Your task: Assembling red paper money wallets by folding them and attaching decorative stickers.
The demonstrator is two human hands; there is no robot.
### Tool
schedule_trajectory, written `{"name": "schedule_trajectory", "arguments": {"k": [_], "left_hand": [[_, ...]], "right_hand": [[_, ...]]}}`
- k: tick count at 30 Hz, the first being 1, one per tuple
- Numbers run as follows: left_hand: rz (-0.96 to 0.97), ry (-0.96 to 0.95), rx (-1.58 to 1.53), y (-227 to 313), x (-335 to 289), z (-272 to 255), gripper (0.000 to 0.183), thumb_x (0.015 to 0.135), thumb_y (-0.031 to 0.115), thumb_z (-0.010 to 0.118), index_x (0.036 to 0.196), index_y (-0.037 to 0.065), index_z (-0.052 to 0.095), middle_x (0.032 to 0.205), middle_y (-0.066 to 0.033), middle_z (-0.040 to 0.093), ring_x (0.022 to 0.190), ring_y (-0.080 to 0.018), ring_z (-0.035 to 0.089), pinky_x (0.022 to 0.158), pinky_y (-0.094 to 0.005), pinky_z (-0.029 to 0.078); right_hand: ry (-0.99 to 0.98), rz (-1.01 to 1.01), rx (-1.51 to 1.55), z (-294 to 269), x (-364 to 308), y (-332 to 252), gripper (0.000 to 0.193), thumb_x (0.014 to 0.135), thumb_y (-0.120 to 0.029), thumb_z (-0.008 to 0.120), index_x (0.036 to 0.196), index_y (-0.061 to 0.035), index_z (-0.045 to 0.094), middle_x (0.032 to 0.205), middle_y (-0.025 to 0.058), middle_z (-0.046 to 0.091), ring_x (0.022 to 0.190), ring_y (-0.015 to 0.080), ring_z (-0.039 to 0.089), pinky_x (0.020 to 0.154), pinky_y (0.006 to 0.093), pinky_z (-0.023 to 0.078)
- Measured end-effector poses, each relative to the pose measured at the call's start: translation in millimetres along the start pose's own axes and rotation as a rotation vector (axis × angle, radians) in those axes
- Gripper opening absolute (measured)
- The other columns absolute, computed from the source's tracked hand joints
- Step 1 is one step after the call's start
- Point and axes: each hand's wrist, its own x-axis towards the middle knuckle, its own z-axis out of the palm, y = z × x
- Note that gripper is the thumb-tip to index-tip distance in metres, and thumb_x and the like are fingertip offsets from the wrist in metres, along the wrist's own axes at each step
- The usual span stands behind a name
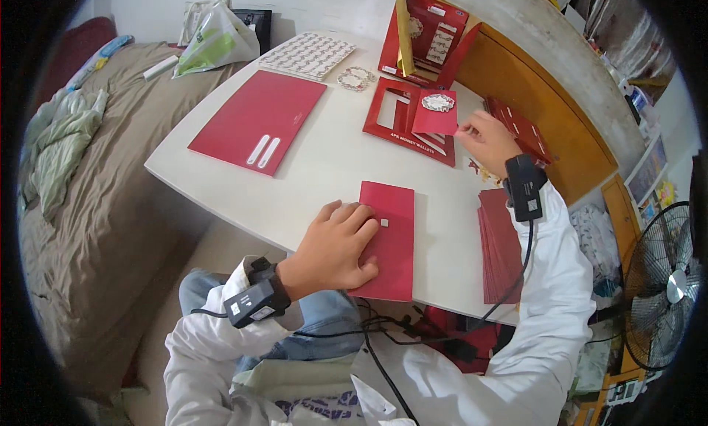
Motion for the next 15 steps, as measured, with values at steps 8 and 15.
{"name": "schedule_trajectory", "arguments": {"k": [8, 15], "left_hand": [[-0.045, 0.093, 0.006, -9.0, -6.5, 0.0, 0.035, 0.076, 0.032, 0.058, 0.092, 0.001, 0.051, 0.112, -0.017, 0.052, 0.103, -0.0336, 0.052, 0.095, -0.0466, 0.04], [-0.116, 0.043, -0.018, -14.0, -16.2, -11.5, 0.032, 0.075, 0.029, 0.064, 0.089, 0.002, 0.051, 0.116, -0.0173, 0.052, 0.11, -0.0328, 0.051, 0.094, -0.0434, 0.042]], "right_hand": [[-0.074, -0.211, 0.058, 78.4, 124.2, 1.0, 0.021, 0.081, -0.019, 0.062, 0.092, -0.0015, 0.061, 0.089, 0.0142, 0.06, 0.082, 0.0261, 0.062, 0.073, 0.034, 0.049], [-0.202, -0.269, 0.049, 156.8, 199.2, 7.7, 0.031, 0.08, -0.022, 0.064, 0.104, -0.0022, 0.058, 0.096, 0.0186, 0.062, 0.09, 0.0322, 0.06, 0.079, 0.0383, 0.047]]}}
